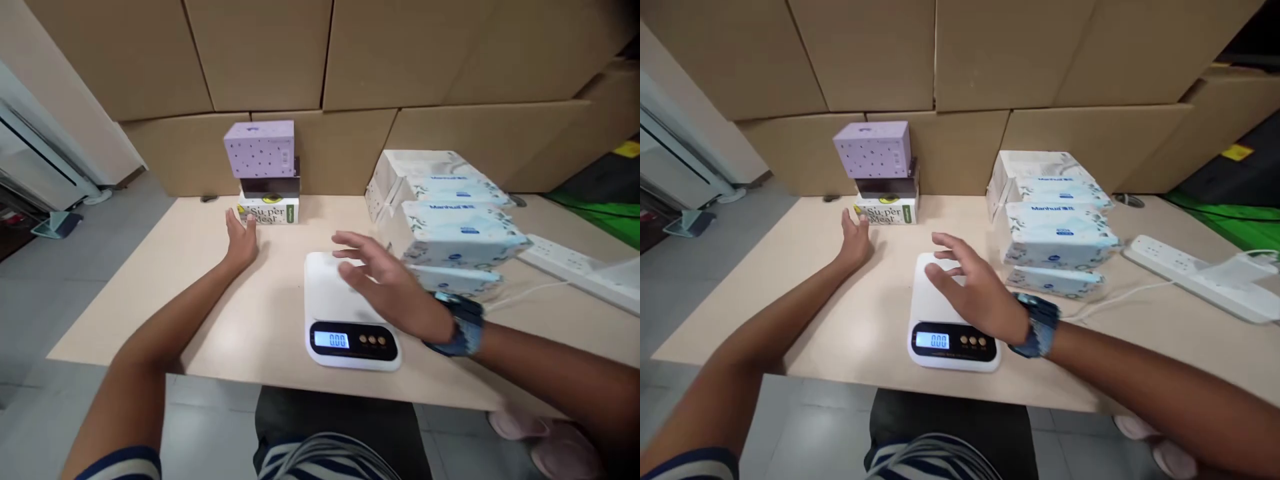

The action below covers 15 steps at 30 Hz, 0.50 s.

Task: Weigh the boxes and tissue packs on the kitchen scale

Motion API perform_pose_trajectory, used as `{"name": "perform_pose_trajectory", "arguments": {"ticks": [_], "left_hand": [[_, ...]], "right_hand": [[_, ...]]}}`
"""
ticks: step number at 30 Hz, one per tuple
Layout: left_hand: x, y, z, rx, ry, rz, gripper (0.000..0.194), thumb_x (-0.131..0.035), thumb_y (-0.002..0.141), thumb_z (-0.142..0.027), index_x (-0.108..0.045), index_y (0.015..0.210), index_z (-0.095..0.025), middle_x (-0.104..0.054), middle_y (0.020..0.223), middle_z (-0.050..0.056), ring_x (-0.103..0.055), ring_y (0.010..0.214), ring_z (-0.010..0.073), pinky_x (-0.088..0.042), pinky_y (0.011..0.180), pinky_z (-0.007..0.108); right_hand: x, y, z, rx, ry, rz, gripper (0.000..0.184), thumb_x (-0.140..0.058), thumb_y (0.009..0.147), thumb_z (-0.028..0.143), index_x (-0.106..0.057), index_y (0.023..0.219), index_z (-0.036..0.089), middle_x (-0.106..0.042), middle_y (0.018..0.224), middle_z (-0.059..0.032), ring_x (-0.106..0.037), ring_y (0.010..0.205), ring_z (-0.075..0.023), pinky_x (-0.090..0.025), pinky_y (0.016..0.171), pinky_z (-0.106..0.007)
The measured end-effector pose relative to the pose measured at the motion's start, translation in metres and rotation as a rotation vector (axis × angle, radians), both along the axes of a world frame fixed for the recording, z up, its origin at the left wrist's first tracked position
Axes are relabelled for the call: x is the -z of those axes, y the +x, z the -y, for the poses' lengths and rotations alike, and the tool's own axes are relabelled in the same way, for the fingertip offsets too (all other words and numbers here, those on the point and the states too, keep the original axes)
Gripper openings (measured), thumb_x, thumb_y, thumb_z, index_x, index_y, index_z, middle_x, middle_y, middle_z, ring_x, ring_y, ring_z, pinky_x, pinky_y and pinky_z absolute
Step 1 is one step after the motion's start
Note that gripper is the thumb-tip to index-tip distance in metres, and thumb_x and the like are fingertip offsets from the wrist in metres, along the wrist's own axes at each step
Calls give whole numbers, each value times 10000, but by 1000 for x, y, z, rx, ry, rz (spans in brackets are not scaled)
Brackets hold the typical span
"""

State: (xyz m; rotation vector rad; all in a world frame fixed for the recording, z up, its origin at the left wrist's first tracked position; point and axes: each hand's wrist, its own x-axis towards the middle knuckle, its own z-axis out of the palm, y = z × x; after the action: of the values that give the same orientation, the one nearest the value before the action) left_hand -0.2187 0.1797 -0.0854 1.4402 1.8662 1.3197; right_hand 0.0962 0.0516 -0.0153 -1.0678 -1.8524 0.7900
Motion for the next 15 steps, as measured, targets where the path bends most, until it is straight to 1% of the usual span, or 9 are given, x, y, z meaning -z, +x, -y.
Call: {"name": "perform_pose_trajectory", "arguments": {"ticks": [2, 3, 4, 6, 8, 10, 12, 13, 15], "left_hand": [[5, -9, -10, -14, 21, 64, 979, -521, 1072, -705, -170, 1791, -142, -109, 1920, 242, -47, 1829, 334, -46, 1507, 499], [8, -13, -12, -9, 36, 86, 977, -550, 1056, -711, -196, 1785, -164, -152, 1914, 238, -87, 1826, 343, -84, 1506, 513], [11, -16, -13, 2, 50, 100, 974, -583, 1042, -700, -221, 1778, -175, -189, 1907, 236, -121, 1822, 352, -111, 1503, 526], [16, -21, -13, 26, 72, 114, 958, -642, 1018, -652, -259, 1762, -184, -250, 1889, 235, -174, 1812, 364, -143, 1499, 544], [18, -24, -14, 41, 78, 114, 940, -664, 1008, -601, -263, 1753, -191, -264, 1879, 234, -199, 1805, 370, -150, 1498, 544], [17, -24, -16, 49, 79, 99, 930, -656, 1014, -550, -236, 1753, -172, -226, 1882, 243, -168, 1809, 373, -116, 1504, 529], [14, -22, -18, 68, 84, 74, 930, -644, 1024, -520, -210, 1750, -136, -185, 1881, 263, -131, 1811, 386, -74, 1508, 528], [13, -20, -18, 81, 92, 62, 929, -647, 1024, -511, -212, 1744, -117, -171, 1877, 274, -116, 1811, 394, -59, 1509, 529], [9, -16, -17, 104, 124, 42, 907, -652, 1022, -492, -236, 1734, -114, -121, 1883, 268, -92, 1815, 386, -65, 1509, 520]], "right_hand": [[-3, -40, -37, 11, -142, 11, 708, -642, 1007, 628, -564, 1584, 227, -584, 1701, -196, -698, 1462, -344, -676, 1116, -536], [-8, -54, -59, 62, -122, 16, 757, -638, 994, 621, -524, 1615, 204, -525, 1744, -215, -636, 1535, -363, -632, 1185, -575], [-15, -62, -80, 118, -50, 24, 793, -628, 989, 612, -487, 1643, 186, -461, 1786, -225, -563, 1606, -374, -581, 1246, -604], [-36, -65, -114, 202, 214, 95, 822, -614, 987, 612, -463, 1668, 178, -350, 1850, -210, -404, 1716, -374, -477, 1340, -629], [-54, -46, -130, 220, 480, 266, 752, -582, 1011, 615, -530, 1638, 203, -401, 1836, -169, -381, 1728, -363, -399, 1392, -627], [-62, -13, -125, 228, 572, 473, 642, -505, 1061, 616, -647, 1547, 221, -614, 1684, -156, -547, 1608, -369, -411, 1374, -633], [-56, 26, -105, 267, 496, 678, 600, -462, 1080, 632, -749, 1426, 234, -741, 1522, -156, -651, 1492, -393, -432, 1329, -689], [-50, 45, -93, 289, 431, 773, 600, -484, 1068, 653, -775, 1389, 237, -746, 1513, -163, -646, 1495, -420, -424, 1314, -733], [-36, 77, -74, 324, 313, 917, 627, -566, 1023, 684, -766, 1425, 246, -663, 1630, -174, -560, 1584, -474, -389, 1299, -808]]}}
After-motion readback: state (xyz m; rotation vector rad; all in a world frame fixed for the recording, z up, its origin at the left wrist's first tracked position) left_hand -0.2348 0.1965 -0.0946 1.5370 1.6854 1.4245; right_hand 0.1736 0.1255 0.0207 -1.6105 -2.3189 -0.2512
